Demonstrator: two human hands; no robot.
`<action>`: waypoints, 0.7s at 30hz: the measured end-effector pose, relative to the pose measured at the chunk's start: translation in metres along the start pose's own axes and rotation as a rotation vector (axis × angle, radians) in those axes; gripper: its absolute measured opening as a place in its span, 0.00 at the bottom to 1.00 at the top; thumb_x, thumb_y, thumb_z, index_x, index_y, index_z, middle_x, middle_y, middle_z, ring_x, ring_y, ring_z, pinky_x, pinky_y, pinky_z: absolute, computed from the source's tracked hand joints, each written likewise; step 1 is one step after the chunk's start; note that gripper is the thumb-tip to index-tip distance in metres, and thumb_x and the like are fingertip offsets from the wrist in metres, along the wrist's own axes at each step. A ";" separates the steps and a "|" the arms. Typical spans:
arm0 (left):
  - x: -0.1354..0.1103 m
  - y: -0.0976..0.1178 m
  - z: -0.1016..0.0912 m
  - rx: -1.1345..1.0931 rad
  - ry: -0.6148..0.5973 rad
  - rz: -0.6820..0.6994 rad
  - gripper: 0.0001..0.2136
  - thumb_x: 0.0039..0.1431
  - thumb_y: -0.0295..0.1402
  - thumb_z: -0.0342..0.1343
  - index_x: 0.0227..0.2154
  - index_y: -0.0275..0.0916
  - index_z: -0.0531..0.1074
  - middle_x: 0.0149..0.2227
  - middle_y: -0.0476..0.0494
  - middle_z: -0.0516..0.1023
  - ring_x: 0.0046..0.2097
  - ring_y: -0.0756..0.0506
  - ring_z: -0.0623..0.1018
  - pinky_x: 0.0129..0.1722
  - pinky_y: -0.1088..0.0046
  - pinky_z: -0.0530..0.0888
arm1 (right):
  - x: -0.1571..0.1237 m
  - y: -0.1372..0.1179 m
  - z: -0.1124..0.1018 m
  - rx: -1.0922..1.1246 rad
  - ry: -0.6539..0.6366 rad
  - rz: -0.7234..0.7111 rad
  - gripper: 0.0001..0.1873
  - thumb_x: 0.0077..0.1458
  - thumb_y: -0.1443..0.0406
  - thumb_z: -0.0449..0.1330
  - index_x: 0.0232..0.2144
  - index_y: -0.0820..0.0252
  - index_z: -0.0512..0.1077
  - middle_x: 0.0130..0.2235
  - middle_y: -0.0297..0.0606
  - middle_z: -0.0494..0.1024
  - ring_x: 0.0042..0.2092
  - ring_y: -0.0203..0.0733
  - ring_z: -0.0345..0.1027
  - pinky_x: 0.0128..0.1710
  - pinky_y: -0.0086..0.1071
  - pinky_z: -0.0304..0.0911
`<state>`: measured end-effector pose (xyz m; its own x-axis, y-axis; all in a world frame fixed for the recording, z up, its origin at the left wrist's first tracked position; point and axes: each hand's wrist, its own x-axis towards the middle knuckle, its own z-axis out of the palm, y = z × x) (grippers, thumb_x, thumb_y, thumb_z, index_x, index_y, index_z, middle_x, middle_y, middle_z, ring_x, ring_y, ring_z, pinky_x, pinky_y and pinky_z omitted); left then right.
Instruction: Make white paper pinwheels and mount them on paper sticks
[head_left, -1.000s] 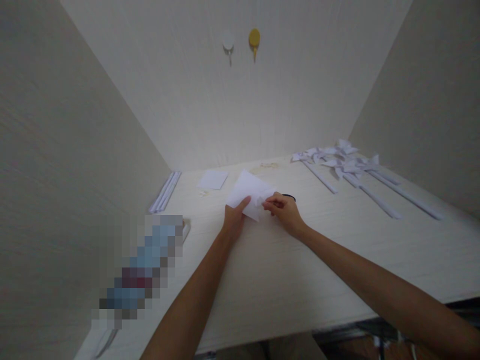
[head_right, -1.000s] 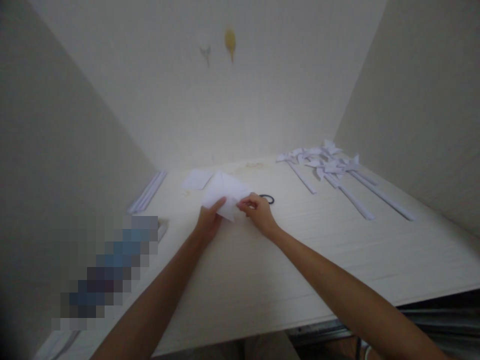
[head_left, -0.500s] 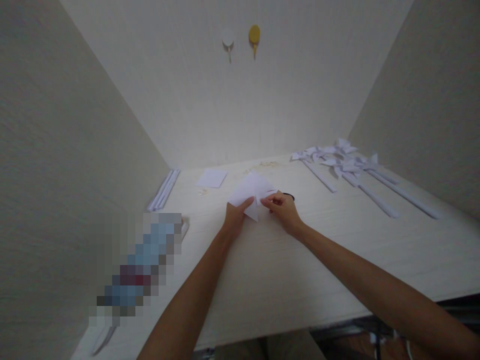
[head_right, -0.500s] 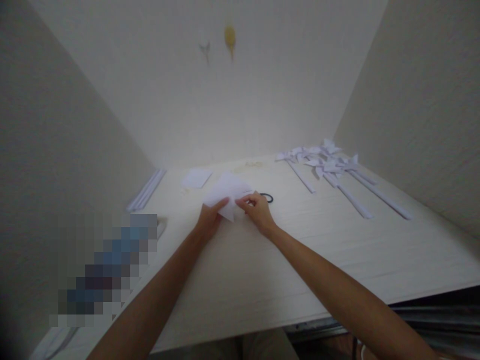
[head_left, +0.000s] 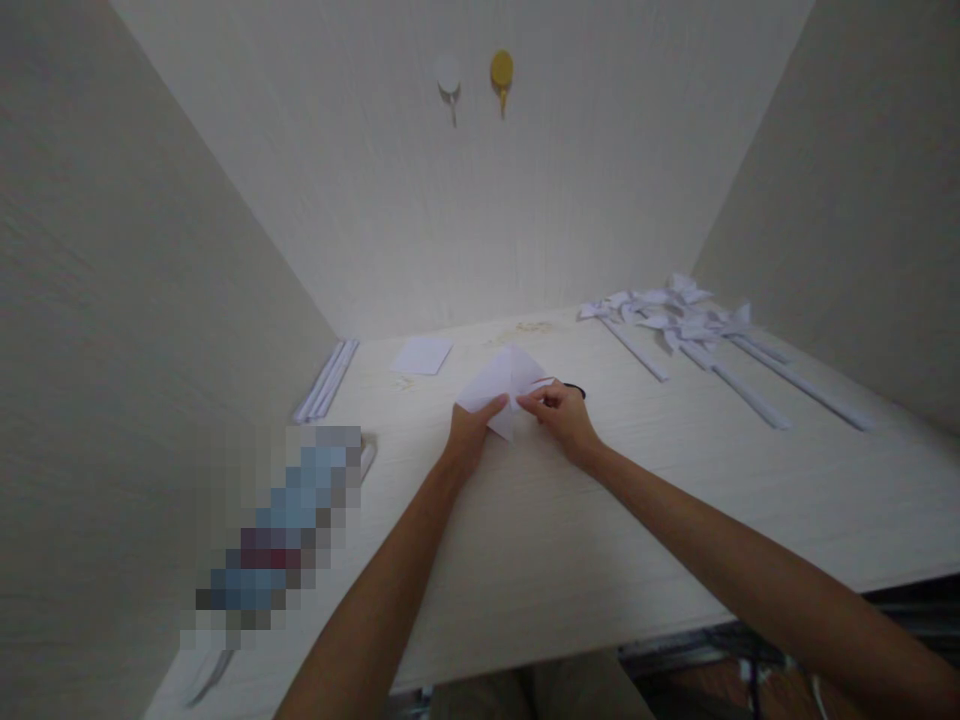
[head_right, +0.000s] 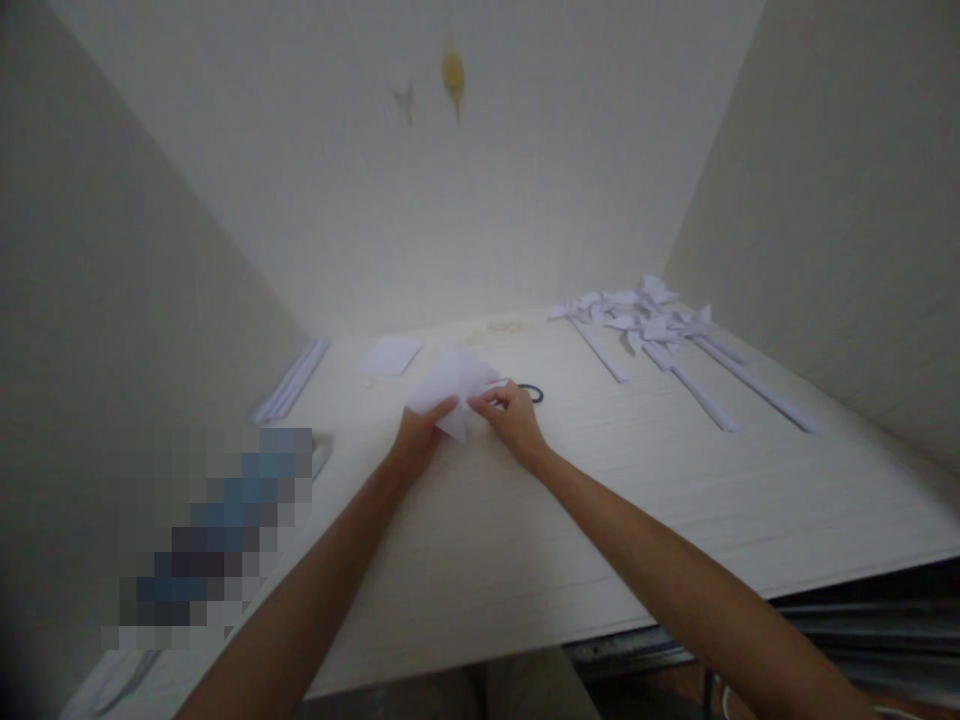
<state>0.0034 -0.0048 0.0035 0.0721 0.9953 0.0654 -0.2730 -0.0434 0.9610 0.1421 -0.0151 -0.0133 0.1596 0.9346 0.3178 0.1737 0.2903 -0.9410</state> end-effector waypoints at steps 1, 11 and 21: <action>0.000 0.000 0.000 0.008 0.001 0.003 0.17 0.38 0.31 0.62 0.35 0.32 0.74 0.38 0.39 0.77 0.41 0.43 0.75 0.44 0.65 0.70 | 0.000 0.000 0.000 0.005 0.002 0.001 0.10 0.40 0.60 0.62 0.16 0.60 0.71 0.23 0.34 0.68 0.27 0.35 0.60 0.23 0.29 0.52; -0.004 0.007 0.003 0.162 0.037 0.046 0.15 0.38 0.31 0.62 0.33 0.32 0.74 0.36 0.39 0.78 0.38 0.43 0.76 0.42 0.65 0.71 | 0.000 -0.006 0.000 0.005 0.027 -0.005 0.09 0.39 0.62 0.63 0.15 0.59 0.70 0.21 0.33 0.67 0.29 0.37 0.61 0.28 0.31 0.54; -0.005 0.005 0.002 0.197 0.037 0.071 0.15 0.39 0.32 0.62 0.33 0.33 0.74 0.37 0.40 0.78 0.39 0.44 0.76 0.44 0.65 0.70 | -0.001 -0.006 0.000 -0.007 0.033 -0.001 0.09 0.39 0.62 0.63 0.14 0.59 0.70 0.21 0.32 0.65 0.27 0.36 0.59 0.28 0.32 0.52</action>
<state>0.0038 -0.0100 0.0089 0.0233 0.9915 0.1280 -0.0827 -0.1257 0.9886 0.1407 -0.0179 -0.0081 0.1910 0.9271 0.3225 0.1806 0.2898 -0.9399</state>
